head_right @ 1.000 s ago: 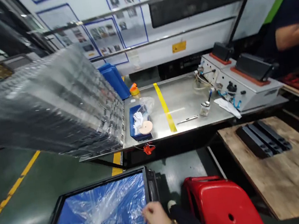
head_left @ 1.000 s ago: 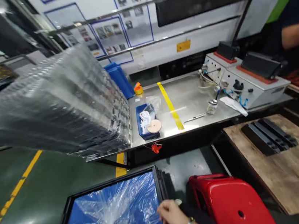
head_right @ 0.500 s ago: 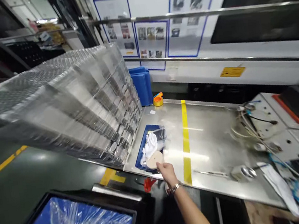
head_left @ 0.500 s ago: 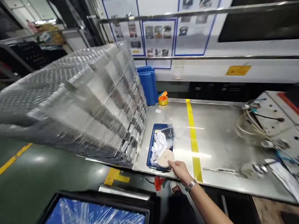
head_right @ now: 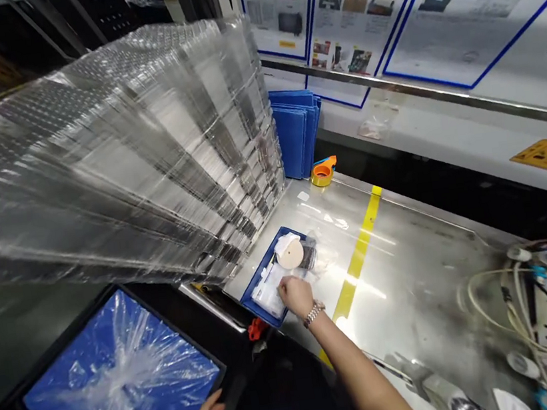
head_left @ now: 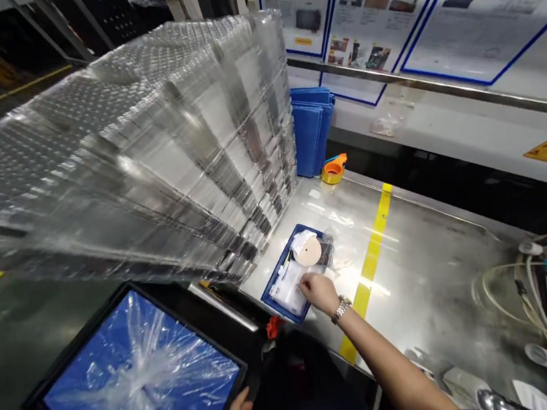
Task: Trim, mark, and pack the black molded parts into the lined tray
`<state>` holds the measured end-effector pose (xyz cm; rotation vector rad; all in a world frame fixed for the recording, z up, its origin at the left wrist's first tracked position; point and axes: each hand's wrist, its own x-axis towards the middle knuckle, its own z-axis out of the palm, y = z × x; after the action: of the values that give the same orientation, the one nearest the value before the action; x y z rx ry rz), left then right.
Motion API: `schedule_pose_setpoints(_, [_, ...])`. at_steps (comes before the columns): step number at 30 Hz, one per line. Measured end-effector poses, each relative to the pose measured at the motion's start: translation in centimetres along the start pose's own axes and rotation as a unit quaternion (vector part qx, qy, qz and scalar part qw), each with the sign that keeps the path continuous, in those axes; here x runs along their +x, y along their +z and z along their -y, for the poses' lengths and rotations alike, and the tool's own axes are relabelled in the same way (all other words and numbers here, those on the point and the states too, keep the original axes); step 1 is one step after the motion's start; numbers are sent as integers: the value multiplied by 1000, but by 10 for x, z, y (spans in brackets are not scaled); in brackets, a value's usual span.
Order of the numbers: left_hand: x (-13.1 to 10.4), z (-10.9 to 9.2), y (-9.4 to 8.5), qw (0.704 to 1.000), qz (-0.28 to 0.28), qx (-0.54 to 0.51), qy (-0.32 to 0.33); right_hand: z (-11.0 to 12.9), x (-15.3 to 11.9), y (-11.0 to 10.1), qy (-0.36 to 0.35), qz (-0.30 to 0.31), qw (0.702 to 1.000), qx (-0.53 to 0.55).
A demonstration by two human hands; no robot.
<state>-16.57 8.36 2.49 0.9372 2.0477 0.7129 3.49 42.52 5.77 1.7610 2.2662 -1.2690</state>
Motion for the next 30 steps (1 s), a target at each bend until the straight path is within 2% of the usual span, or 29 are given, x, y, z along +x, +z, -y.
schedule_pose_setpoints(3, [18, -7, -11, 999, 35, -40, -14, 12, -15, 16, -41, 45, 995, -75])
schedule_pose_setpoints(6, [27, -9, -14, 999, 3, -48, -18, 21, -16, 23, -49, 54, 988, -134])
schedule_pose_setpoints(9, [26, 2, -11, 998, 3, -68, -16, 24, -11, 20, -3, 11, 985, -173])
schedule_pose_setpoints(13, [20, 28, -2, 995, -7, -92, -25, 17, -8, 14, 73, -22, 980, -183])
schedule_pose_setpoints(15, [18, 37, 4, 995, -4, -98, -34, 13, -6, 15, 89, -17, 982, -168])
schedule_pose_setpoints(17, [17, 36, 8, 994, -1, -99, -37, 10, -3, 17, 97, -14, 985, -142])
schedule_pose_setpoints(22, [15, 11, 7, 997, 1, -74, -32, 2, 7, 13, 92, -34, 995, -32])
schedule_pose_setpoints(27, [11, 2, 10, 998, -5, -52, -25, -9, 4, -9, 52, -59, 994, 77])
schedule_pose_setpoints(30, [13, 1, 15, 999, -1, -37, -22, -18, 0, -29, 26, -101, 988, 113])
